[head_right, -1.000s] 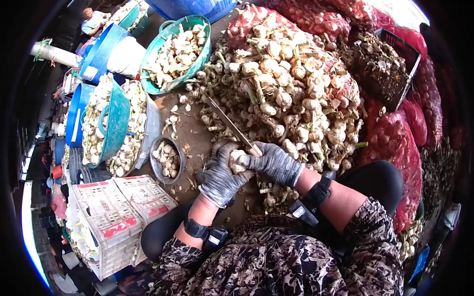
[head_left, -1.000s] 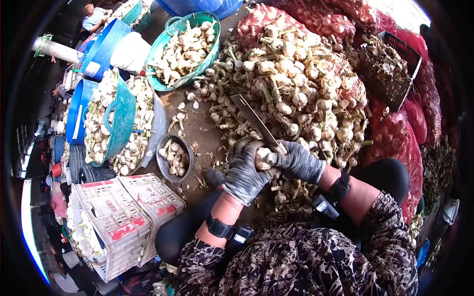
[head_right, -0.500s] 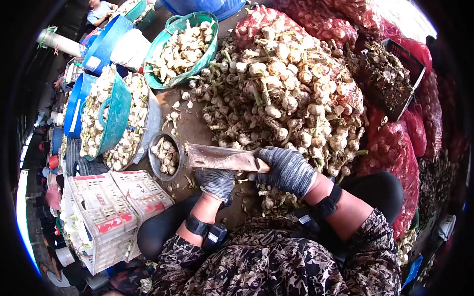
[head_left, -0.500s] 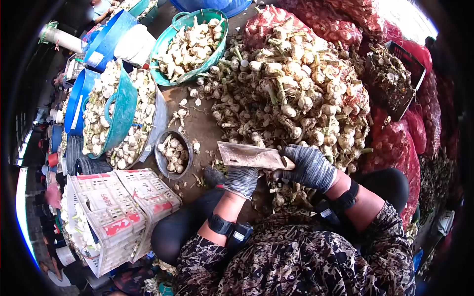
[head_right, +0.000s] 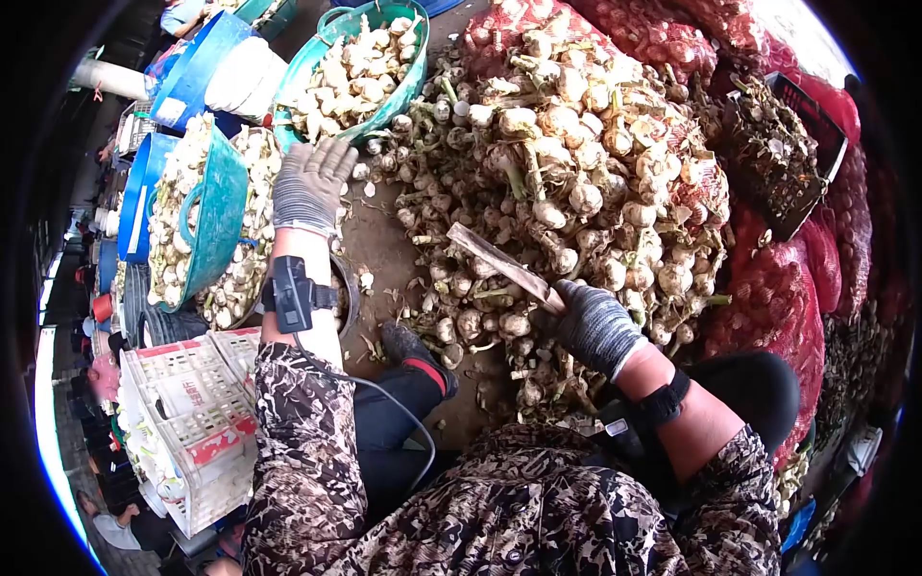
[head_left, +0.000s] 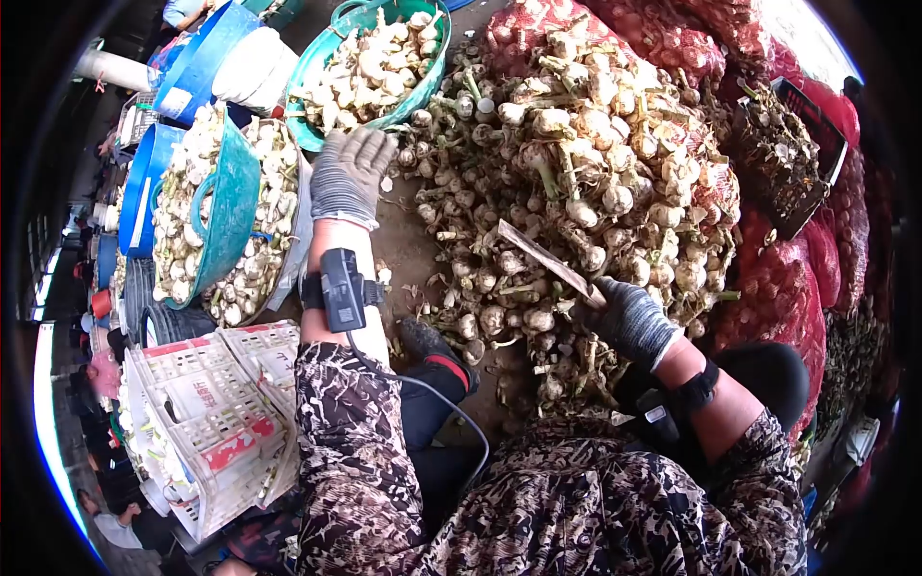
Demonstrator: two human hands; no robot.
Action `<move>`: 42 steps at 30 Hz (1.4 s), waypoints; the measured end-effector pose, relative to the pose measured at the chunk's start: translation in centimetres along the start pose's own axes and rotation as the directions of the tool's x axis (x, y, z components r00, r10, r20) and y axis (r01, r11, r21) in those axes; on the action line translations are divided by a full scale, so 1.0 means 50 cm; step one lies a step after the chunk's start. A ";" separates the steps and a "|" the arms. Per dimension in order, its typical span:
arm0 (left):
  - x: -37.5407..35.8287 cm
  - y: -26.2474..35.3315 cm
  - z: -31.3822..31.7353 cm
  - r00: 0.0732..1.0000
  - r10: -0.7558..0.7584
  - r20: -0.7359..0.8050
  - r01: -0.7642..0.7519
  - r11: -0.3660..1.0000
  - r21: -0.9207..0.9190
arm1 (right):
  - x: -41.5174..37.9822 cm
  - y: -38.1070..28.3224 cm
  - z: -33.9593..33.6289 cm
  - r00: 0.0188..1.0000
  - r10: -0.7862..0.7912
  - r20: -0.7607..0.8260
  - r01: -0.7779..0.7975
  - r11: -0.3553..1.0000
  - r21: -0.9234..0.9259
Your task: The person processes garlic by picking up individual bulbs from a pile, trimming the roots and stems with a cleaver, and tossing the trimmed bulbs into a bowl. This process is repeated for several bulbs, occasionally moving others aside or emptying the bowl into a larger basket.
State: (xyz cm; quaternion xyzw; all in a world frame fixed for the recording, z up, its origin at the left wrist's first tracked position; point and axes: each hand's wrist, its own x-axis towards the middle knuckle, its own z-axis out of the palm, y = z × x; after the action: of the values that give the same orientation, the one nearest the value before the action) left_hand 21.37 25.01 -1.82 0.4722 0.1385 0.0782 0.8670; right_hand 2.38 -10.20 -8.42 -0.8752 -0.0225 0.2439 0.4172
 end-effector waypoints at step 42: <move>-0.466 -0.202 0.016 0.810 0.002 0.586 -0.448 0.647 0.617 | -0.047 -0.027 -0.016 0.949 -0.304 0.086 0.303 0.799 -0.518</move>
State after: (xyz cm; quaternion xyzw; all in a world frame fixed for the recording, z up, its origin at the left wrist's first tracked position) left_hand -0.46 12.71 -6.01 0.7939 -0.1529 -0.0065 0.5885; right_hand 0.91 -10.48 -6.02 -0.9407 -0.2278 0.1578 0.1957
